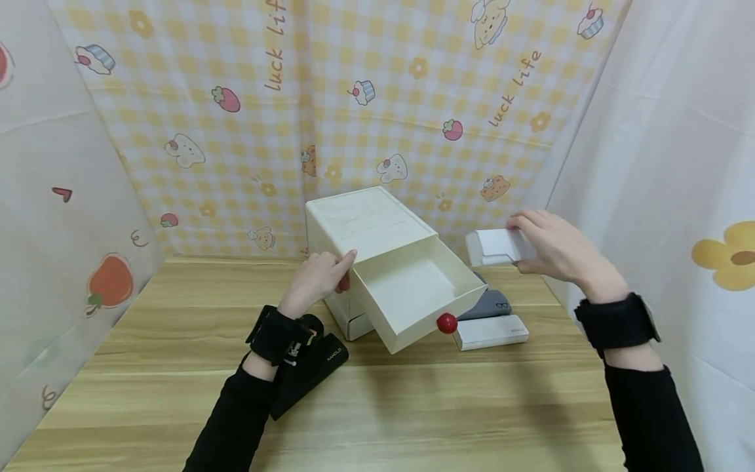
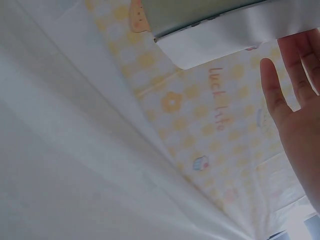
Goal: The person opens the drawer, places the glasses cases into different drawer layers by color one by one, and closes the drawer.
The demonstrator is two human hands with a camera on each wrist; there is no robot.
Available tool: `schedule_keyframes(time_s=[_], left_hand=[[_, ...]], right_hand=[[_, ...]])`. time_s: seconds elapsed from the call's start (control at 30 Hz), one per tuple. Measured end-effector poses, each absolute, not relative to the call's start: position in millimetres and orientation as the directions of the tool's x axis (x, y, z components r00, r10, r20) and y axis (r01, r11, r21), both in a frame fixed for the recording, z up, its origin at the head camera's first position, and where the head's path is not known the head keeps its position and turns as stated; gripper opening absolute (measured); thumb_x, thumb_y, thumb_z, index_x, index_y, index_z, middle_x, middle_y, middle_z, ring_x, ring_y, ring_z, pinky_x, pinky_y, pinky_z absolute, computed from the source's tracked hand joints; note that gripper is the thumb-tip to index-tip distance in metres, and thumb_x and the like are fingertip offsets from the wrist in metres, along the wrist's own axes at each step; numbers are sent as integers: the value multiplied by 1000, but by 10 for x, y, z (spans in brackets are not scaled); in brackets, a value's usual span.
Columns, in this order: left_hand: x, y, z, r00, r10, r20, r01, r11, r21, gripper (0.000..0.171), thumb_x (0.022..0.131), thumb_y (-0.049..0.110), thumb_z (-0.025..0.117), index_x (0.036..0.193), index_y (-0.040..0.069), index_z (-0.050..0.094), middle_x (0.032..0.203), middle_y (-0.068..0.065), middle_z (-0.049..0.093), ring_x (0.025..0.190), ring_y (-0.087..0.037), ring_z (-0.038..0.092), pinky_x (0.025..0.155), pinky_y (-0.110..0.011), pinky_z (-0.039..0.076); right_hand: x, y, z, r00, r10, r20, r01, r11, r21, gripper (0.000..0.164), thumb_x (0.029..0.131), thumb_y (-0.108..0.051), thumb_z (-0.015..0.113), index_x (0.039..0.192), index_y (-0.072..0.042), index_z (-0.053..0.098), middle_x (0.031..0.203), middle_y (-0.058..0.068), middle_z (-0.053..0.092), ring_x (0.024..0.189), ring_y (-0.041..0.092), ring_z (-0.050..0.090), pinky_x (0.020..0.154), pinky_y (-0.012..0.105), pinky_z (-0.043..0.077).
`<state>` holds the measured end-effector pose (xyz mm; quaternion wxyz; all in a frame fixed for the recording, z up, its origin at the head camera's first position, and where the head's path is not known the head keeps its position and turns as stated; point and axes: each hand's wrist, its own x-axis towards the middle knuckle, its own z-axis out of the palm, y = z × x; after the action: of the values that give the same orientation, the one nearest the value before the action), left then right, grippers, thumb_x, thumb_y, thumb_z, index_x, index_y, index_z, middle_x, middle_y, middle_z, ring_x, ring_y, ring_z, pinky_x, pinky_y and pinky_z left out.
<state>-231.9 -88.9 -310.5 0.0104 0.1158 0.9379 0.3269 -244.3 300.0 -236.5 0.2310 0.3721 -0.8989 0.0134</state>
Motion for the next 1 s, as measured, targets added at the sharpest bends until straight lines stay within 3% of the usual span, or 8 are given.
schedule_keyframes(time_s=[0.2,0.5,0.67,0.77,1.0], left_hand=[[-2328,-894,-3106,-975,217,46,199,764,614,67,102,48,28,71,8,72,70,-8,70,53,-16,54,55,-27,38],[-2345,-884,-3127,-975,217,53,203,764,613,68,101,50,28,70,9,72,69,-7,69,53,-16,53,55,-27,37],[-2336,-880,-3115,-976,213,52,199,761,617,67,101,49,29,70,9,72,69,-8,69,52,-17,53,55,-28,37],[-2335,-883,-3106,-975,214,54,202,764,613,68,102,49,28,70,8,72,68,-8,69,52,-16,52,55,-27,37],[-2330,-884,-3097,-977,207,50,195,772,604,69,101,50,28,69,8,72,68,-8,69,51,-16,51,54,-27,36]], right_hand=[[-2547,2481,-2262,-497,-773,394,-771,602,210,61,55,-7,87,108,-1,57,108,13,61,98,31,57,81,47,48],[-2562,1813,-2342,-463,-869,172,-820,494,288,62,56,-16,85,110,-2,59,106,10,61,99,27,58,92,44,48],[-2557,1626,-2477,-404,-909,101,-818,408,404,57,56,-19,84,105,-5,59,99,6,58,94,22,57,82,36,50],[-2549,1560,-2544,-401,-912,81,-818,396,418,56,56,-19,85,103,-5,59,97,5,58,91,20,56,78,34,52],[-2561,1407,-2694,-433,-900,-49,-833,379,402,55,63,-29,83,105,-4,59,103,7,60,95,20,59,84,33,52]])
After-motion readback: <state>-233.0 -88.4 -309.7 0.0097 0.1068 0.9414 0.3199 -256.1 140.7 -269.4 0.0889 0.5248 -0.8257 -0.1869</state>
